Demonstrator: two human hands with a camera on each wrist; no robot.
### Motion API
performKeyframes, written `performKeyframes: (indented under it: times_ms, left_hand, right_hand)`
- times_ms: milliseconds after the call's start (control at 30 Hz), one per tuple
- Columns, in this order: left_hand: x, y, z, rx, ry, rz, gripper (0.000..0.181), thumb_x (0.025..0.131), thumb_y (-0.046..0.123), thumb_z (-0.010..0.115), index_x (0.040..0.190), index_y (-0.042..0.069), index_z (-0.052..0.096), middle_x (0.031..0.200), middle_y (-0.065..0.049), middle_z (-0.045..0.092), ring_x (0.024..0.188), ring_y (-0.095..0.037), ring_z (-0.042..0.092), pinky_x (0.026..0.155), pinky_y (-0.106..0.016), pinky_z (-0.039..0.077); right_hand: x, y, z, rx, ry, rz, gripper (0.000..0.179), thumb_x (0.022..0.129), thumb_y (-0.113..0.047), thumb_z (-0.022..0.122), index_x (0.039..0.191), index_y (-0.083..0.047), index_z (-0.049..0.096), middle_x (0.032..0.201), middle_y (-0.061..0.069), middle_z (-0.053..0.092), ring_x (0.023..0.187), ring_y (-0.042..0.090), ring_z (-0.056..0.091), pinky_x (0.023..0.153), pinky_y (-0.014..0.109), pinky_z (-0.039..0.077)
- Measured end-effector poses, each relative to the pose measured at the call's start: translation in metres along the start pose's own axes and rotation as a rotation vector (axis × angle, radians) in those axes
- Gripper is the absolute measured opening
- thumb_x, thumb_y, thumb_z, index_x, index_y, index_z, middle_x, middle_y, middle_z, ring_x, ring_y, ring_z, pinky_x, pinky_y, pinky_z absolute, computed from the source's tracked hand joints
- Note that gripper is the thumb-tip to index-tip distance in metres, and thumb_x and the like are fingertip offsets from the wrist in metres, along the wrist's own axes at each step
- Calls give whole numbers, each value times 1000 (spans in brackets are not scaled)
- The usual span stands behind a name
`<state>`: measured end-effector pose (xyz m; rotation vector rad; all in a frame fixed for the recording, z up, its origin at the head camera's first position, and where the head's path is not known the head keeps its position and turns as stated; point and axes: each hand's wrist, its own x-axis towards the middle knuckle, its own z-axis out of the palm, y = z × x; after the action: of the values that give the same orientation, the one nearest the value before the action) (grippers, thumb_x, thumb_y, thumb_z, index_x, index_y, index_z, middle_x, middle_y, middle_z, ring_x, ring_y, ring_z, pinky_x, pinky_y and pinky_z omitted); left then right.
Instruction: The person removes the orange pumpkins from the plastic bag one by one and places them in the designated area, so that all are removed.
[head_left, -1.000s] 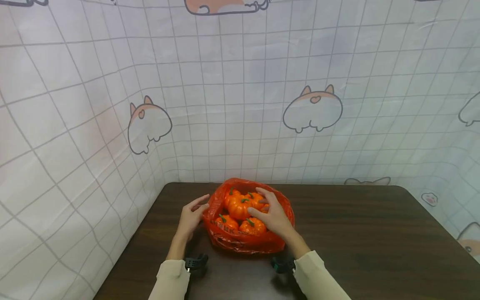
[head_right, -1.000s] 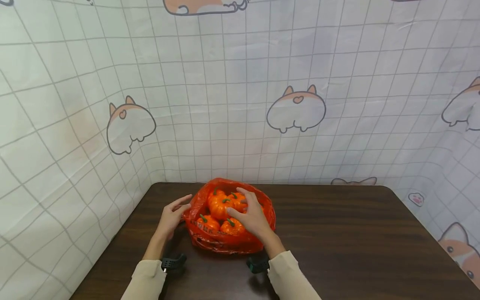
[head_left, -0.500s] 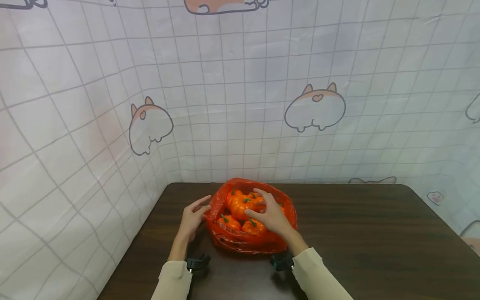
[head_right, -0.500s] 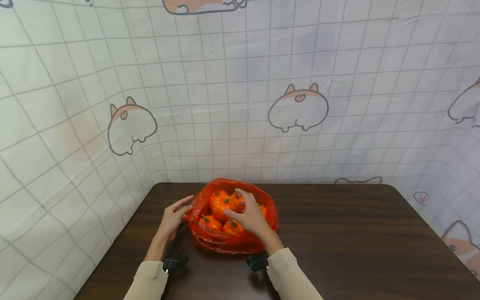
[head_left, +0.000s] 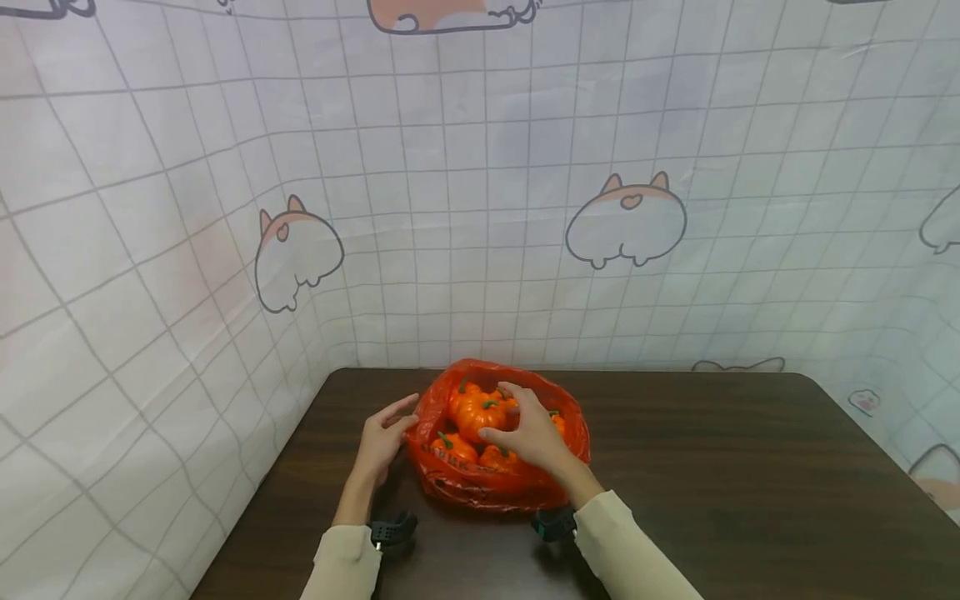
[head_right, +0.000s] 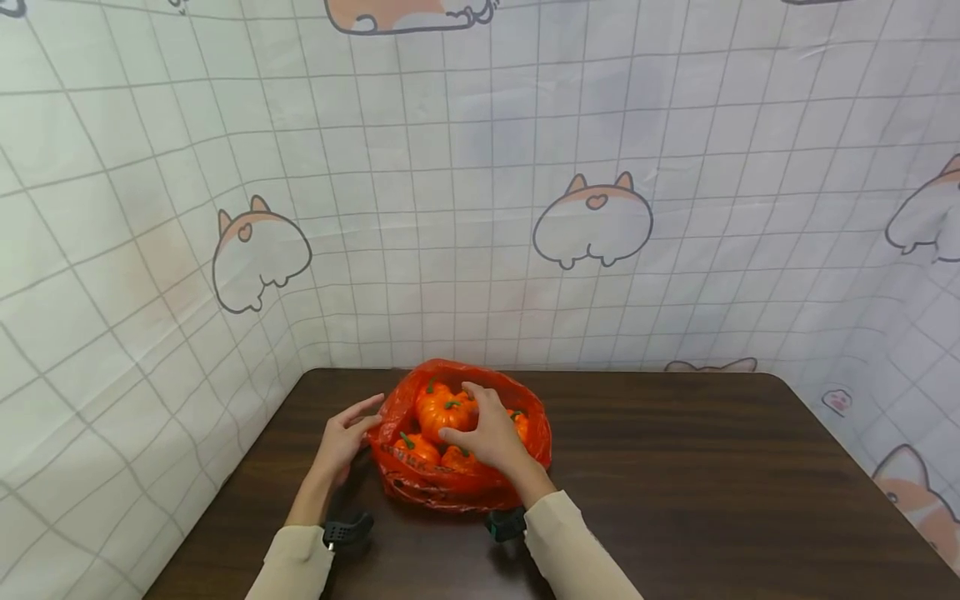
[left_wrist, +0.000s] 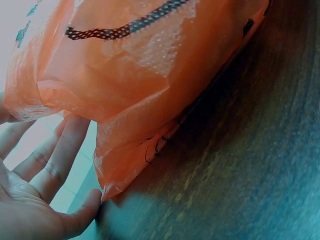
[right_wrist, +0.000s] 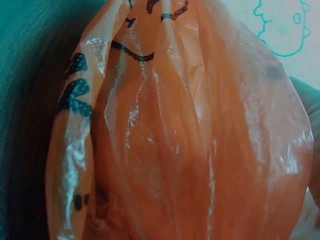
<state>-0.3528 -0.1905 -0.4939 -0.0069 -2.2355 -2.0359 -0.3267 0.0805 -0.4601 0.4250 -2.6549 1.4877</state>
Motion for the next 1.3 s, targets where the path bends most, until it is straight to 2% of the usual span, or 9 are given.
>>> performKeyframes:
  times_ms: [233, 300, 467, 633, 767, 900, 1100, 1300]
  left_hand:
    - [0, -1, 0, 18, -1, -5, 42, 98, 12, 66, 140, 9, 64, 106, -9, 74, 91, -10, 67, 82, -25, 55]
    - [-2, 3, 1, 5, -5, -16, 42, 98, 11, 66, 140, 8, 63, 104, -9, 74, 89, -11, 67, 80, -25, 55]
    - [-3, 5, -1, -3, -4, -16, 41, 98, 10, 65, 139, 9, 65, 102, -11, 74, 88, -11, 67, 77, -25, 56]
    - [0, 2, -1, 5, -2, -8, 40, 98, 9, 64, 139, 10, 65, 103, -11, 74, 88, -11, 67, 77, -25, 56]
    - [0, 2, 0, -1, 3, -9, 40, 98, 9, 65, 138, 10, 66, 102, -11, 74, 87, -11, 67, 77, -25, 56]
    - [-1, 2, 0, 3, -7, -12, 40, 99, 11, 65, 139, 11, 65, 104, -10, 74, 88, -10, 68, 77, -25, 57]
    - [-1, 0, -1, -5, -19, -18, 39, 99, 12, 65, 138, 12, 66, 103, -10, 74, 87, -13, 70, 78, -29, 58]
    - [0, -2, -2, 6, -17, -28, 36, 99, 13, 65, 135, 13, 68, 106, -10, 74, 90, -14, 70, 81, -32, 58]
  right_hand:
    - [3, -1, 3, -56, 1, 18, 86, 85, -41, 83, 156, -16, 41, 156, 12, 45, 135, 37, 52, 105, 61, 46]
    - [5, -2, 5, -78, -4, 26, 87, 85, -43, 83, 156, -15, 40, 156, 14, 44, 133, 38, 53, 104, 62, 46]
    - [10, -4, 10, -131, -17, 44, 90, 83, -46, 83, 156, -15, 40, 154, 16, 45, 127, 36, 56, 103, 59, 48]
    - [13, -4, 12, -154, -14, 47, 89, 83, -44, 84, 155, -14, 40, 155, 13, 46, 131, 35, 54, 105, 58, 47]
    - [12, -4, 12, -141, -1, 47, 89, 82, -43, 85, 155, -16, 41, 156, 13, 46, 132, 35, 54, 106, 59, 46]
    - [9, -3, 11, -103, 22, 22, 88, 81, -41, 86, 154, -15, 43, 149, 12, 49, 125, 33, 57, 101, 57, 50]
    - [3, 3, 7, -11, 70, -16, 86, 80, -37, 87, 152, -14, 46, 139, 8, 47, 114, 26, 56, 95, 50, 53]
    - [-7, 7, -4, 77, 89, -48, 83, 81, -35, 87, 151, -14, 47, 137, 8, 43, 116, 27, 55, 96, 50, 53]
